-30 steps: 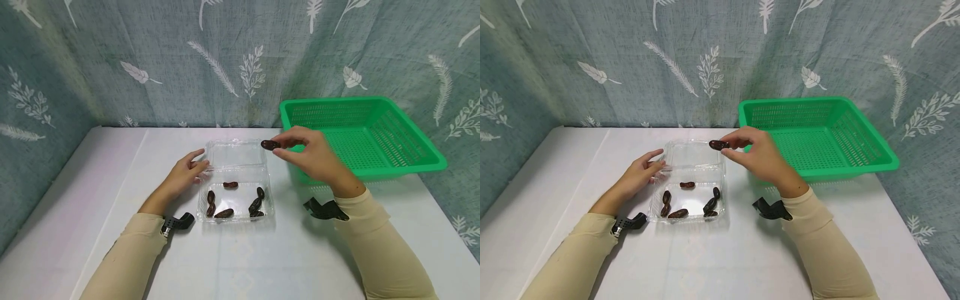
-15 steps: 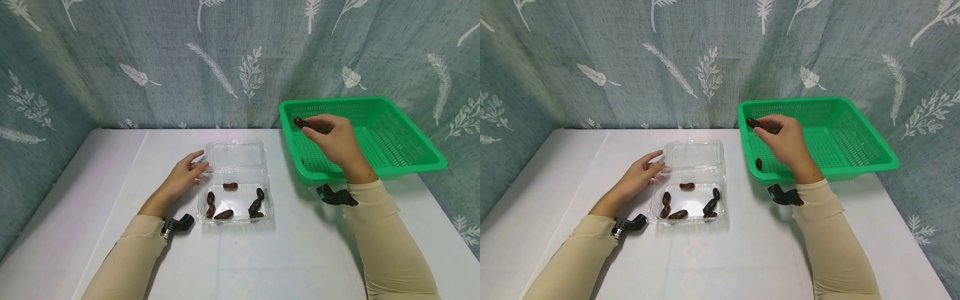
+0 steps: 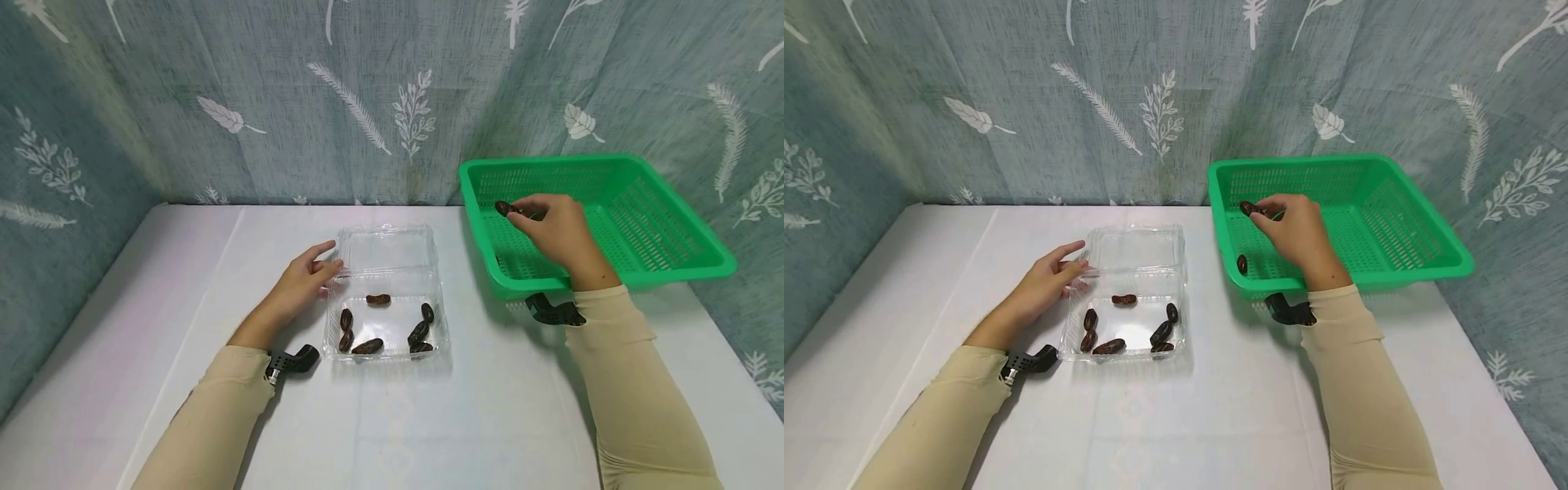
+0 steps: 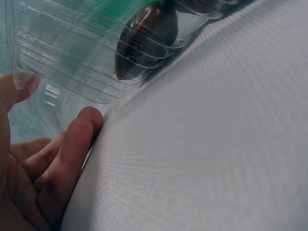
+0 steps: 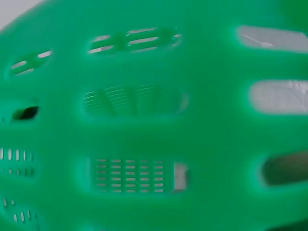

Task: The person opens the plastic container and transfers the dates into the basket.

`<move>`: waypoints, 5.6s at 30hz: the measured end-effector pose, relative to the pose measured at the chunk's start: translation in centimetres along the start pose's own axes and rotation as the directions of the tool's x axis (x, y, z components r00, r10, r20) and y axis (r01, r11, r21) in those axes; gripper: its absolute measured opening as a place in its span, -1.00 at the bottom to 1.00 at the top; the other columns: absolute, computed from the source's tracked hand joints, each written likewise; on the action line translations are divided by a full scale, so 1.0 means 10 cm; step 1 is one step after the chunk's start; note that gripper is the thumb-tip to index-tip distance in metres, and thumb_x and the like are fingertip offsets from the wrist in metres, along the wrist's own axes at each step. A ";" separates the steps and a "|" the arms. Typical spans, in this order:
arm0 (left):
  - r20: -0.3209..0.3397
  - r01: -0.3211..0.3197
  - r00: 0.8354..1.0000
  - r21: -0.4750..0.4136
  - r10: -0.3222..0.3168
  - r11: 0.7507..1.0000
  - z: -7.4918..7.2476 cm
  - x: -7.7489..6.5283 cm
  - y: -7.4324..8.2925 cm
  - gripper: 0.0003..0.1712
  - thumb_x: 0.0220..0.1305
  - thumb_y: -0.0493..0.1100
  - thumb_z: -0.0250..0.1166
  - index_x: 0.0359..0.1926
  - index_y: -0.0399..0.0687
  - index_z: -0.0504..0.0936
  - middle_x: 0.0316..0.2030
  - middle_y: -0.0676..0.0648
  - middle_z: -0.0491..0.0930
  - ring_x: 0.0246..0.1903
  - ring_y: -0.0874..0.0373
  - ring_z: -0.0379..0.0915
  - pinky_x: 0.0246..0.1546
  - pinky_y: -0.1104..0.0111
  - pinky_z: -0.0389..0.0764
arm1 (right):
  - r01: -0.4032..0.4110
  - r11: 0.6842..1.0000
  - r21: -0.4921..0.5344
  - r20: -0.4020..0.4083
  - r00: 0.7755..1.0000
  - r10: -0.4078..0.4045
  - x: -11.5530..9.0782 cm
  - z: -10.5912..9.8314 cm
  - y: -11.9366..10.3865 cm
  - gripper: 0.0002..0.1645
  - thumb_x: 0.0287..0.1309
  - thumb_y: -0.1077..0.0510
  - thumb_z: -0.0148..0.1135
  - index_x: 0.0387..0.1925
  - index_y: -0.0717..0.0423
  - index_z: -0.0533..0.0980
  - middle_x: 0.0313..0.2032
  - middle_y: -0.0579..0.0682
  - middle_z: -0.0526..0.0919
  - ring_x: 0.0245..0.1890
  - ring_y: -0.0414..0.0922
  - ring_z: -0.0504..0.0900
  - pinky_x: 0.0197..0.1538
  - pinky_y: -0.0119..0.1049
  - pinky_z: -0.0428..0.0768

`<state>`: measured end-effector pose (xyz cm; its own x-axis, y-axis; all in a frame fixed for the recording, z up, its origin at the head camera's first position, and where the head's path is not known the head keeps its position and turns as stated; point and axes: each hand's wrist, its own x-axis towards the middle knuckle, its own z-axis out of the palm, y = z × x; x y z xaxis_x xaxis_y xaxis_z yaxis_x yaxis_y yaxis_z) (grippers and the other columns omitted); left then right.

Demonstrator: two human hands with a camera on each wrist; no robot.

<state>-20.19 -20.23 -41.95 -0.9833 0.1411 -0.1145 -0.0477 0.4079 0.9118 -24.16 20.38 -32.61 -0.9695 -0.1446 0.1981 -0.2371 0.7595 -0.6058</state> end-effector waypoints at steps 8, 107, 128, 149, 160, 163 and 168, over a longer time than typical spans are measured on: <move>0.000 -0.001 1.000 -0.002 0.001 1.000 0.00 0.01 0.00 -0.25 0.49 0.04 0.13 0.55 -0.03 0.10 0.18 -0.37 0.56 -0.24 0.29 0.61 -0.23 0.43 0.65 | -0.041 0.993 -0.111 0.257 0.964 0.068 0.05 0.00 0.06 -0.57 0.36 -0.02 0.22 0.06 0.20 0.65 0.04 0.33 0.64 -0.07 0.18 0.60 -0.21 -0.05 0.56; 0.008 0.000 1.000 -0.002 0.000 1.000 -0.01 0.02 -0.01 -0.25 0.48 0.06 0.14 0.55 0.00 0.10 0.20 -0.33 0.56 -0.17 0.15 0.63 -0.20 0.40 0.66 | 0.364 0.918 0.156 0.686 0.629 -0.366 -0.47 0.99 -0.66 -0.77 0.18 0.25 0.36 -0.10 0.04 0.68 -0.25 -0.18 0.73 -0.14 -0.23 0.64 0.00 -0.30 0.59; 0.012 0.006 1.000 0.007 -0.007 1.000 -0.02 0.01 0.00 -0.24 0.48 0.07 0.14 0.55 -0.02 0.10 0.19 -0.33 0.57 -0.12 0.08 0.64 -0.18 0.36 0.68 | 0.417 0.908 0.041 0.654 0.676 -0.340 -0.50 0.94 -0.75 -0.79 0.17 0.17 0.40 -0.13 -0.02 0.68 -0.36 -0.25 0.64 -0.31 -0.26 0.53 -0.12 -0.34 0.53; 0.001 -0.001 1.000 0.007 0.001 1.000 -0.02 0.01 0.01 -0.24 0.48 0.09 0.14 0.55 0.01 0.11 0.19 -0.32 0.57 -0.10 0.03 0.66 -0.21 0.40 0.65 | 0.464 0.882 -0.086 0.511 0.780 -0.361 -0.55 0.65 -0.88 -0.75 0.14 0.15 0.43 -0.10 0.01 0.68 -0.28 -0.18 0.70 -0.38 -0.23 0.59 -0.22 -0.33 0.55; -0.001 -0.007 1.000 0.006 0.007 1.000 -0.02 0.02 0.02 -0.25 0.48 0.08 0.13 0.54 -0.01 0.12 0.18 -0.34 0.57 -0.13 0.08 0.65 -0.21 0.38 0.67 | 0.503 0.864 -0.004 0.416 0.787 -0.456 -0.58 0.47 -0.89 -0.77 0.14 0.18 0.42 -0.13 -0.06 0.70 -0.25 -0.20 0.69 -0.42 -0.31 0.64 -0.30 -0.40 0.59; 0.007 -0.003 1.000 0.016 0.003 1.000 -0.02 0.02 0.01 -0.25 0.49 0.09 0.13 0.55 -0.01 0.11 0.20 -0.33 0.56 -0.08 0.00 0.66 -0.21 0.38 0.67 | 0.518 0.855 0.006 0.396 0.784 -0.478 -0.59 0.42 -0.89 -0.76 0.14 0.17 0.43 -0.12 -0.03 0.70 -0.25 -0.20 0.70 -0.37 -0.29 0.66 -0.30 -0.40 0.60; 0.000 -0.013 1.000 0.012 0.013 1.000 -0.02 0.02 0.01 -0.25 0.49 0.08 0.13 0.55 -0.02 0.12 0.18 -0.34 0.57 -0.05 -0.02 0.64 -0.21 0.38 0.66 | 0.524 0.850 0.047 0.342 0.791 -0.507 -0.57 0.35 -0.87 -0.72 0.10 0.24 0.46 -0.11 0.06 0.70 -0.32 -0.16 0.67 -0.38 -0.26 0.65 -0.28 -0.38 0.66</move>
<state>-20.40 -20.36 -41.83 -0.9838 0.1466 -0.1033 -0.0332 0.4172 0.9082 -16.75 12.36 -31.14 -0.6684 -0.7164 0.1999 -0.7129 0.5404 -0.4470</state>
